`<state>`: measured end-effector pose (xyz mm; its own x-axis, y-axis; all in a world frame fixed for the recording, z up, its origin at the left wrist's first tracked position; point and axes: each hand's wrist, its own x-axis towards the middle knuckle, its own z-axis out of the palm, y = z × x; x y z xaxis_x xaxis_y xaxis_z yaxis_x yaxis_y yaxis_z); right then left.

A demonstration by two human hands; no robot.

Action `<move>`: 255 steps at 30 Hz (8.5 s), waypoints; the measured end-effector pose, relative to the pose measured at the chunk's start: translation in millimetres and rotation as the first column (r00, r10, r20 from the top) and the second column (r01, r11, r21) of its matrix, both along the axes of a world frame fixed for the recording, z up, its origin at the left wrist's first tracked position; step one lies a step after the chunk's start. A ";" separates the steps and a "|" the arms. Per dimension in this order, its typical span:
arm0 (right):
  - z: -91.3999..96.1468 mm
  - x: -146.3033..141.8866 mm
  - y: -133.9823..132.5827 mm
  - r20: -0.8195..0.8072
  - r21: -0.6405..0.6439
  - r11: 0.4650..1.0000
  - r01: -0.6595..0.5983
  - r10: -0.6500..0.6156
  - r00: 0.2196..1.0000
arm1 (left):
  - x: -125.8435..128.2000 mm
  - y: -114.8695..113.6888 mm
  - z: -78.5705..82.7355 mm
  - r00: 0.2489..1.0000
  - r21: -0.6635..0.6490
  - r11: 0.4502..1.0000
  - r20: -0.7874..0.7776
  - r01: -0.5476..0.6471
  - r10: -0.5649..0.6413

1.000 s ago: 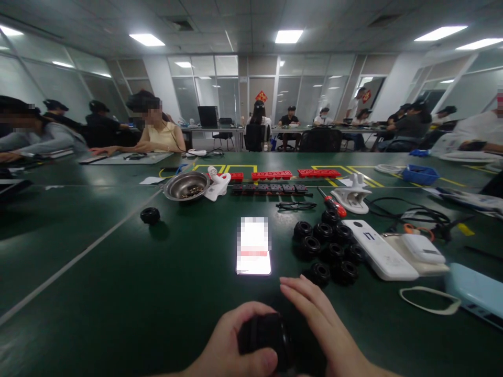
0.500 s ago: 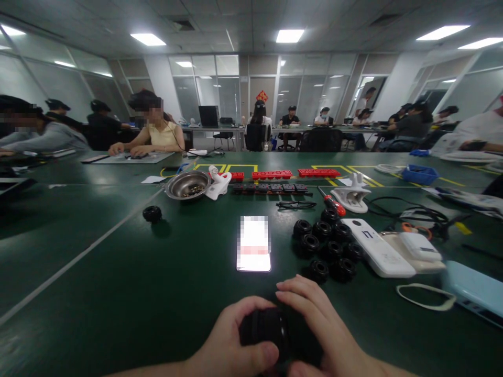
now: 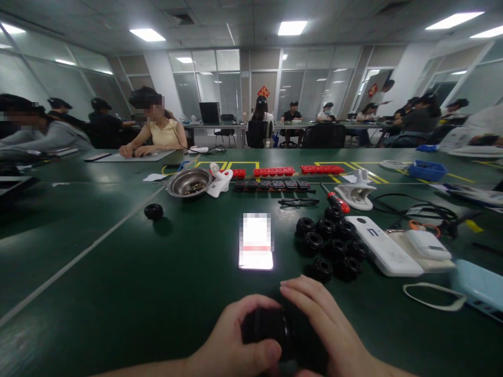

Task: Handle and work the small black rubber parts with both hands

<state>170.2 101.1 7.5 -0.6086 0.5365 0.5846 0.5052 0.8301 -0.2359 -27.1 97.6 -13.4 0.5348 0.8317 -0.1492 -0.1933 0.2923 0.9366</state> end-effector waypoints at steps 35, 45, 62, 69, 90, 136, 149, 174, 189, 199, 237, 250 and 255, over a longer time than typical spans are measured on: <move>2.0 -1.2 -0.9 0.041 -0.043 0.999 0.010 -0.008 0.999 | 1.9 -0.1 2.0 0.997 -0.041 0.999 0.078 0.021 -0.018; 2.7 -1.8 -3.0 0.067 0.000 1.000 -0.022 0.022 0.997 | 5.4 -2.0 -0.4 0.996 -0.070 0.998 0.089 -0.007 0.013; 0.8 -1.0 -4.0 -0.026 -0.064 0.997 0.031 -0.033 0.999 | 2.6 -2.0 4.5 1.000 -0.044 0.999 0.020 0.018 -0.017; -3.9 -2.8 -1.7 -0.025 0.034 0.999 -0.037 0.038 0.999 | 3.3 -0.3 0.2 0.998 -0.059 0.998 0.060 0.032 -0.029; -5.3 -1.4 -0.9 -0.044 -0.052 0.999 0.016 -0.018 0.999 | 4.3 -1.6 3.0 0.999 -0.075 0.997 0.035 -0.017 0.020; -3.9 -3.4 -3.7 -0.056 -0.136 0.990 0.030 -0.038 0.998 | 2.7 -1.7 4.0 0.998 -0.074 0.997 0.063 -0.006 0.011; -2.3 -1.4 -4.3 -0.059 -0.152 0.988 0.027 -0.036 0.998 | 2.5 -2.7 2.5 0.998 -0.090 0.996 0.068 -0.005 0.011; -0.9 -3.4 -7.6 -0.041 -0.097 0.995 -0.028 0.024 0.999 | 5.1 -2.6 -2.6 0.996 -0.088 0.996 0.087 -0.017 0.024; 1.1 -2.2 -6.8 -0.064 -0.150 0.988 -0.026 0.017 0.998 | 4.8 -1.9 -3.4 0.996 -0.077 0.997 0.082 -0.013 0.020; -2.4 -3.3 -4.2 -0.072 -0.170 0.985 -0.004 -0.008 0.997 | 5.3 -2.2 -0.6 0.997 -0.086 0.996 0.082 -0.008 0.015; 1.8 -2.7 -9.7 -0.069 -0.109 0.994 -0.022 0.014 0.998 | 5.5 -3.0 2.5 0.997 -0.098 0.995 0.067 -0.024 0.031; -0.3 -4.8 -6.1 -0.061 -0.043 0.997 -0.056 0.054 0.997 | 4.8 -2.0 0.5 0.998 -0.095 0.995 0.057 -0.008 0.014; -0.7 -2.4 -8.4 -0.087 -0.138 0.990 -0.009 -0.003 0.996 | 3.9 -2.7 5.6 0.999 -0.077 0.997 0.014 -0.029 0.030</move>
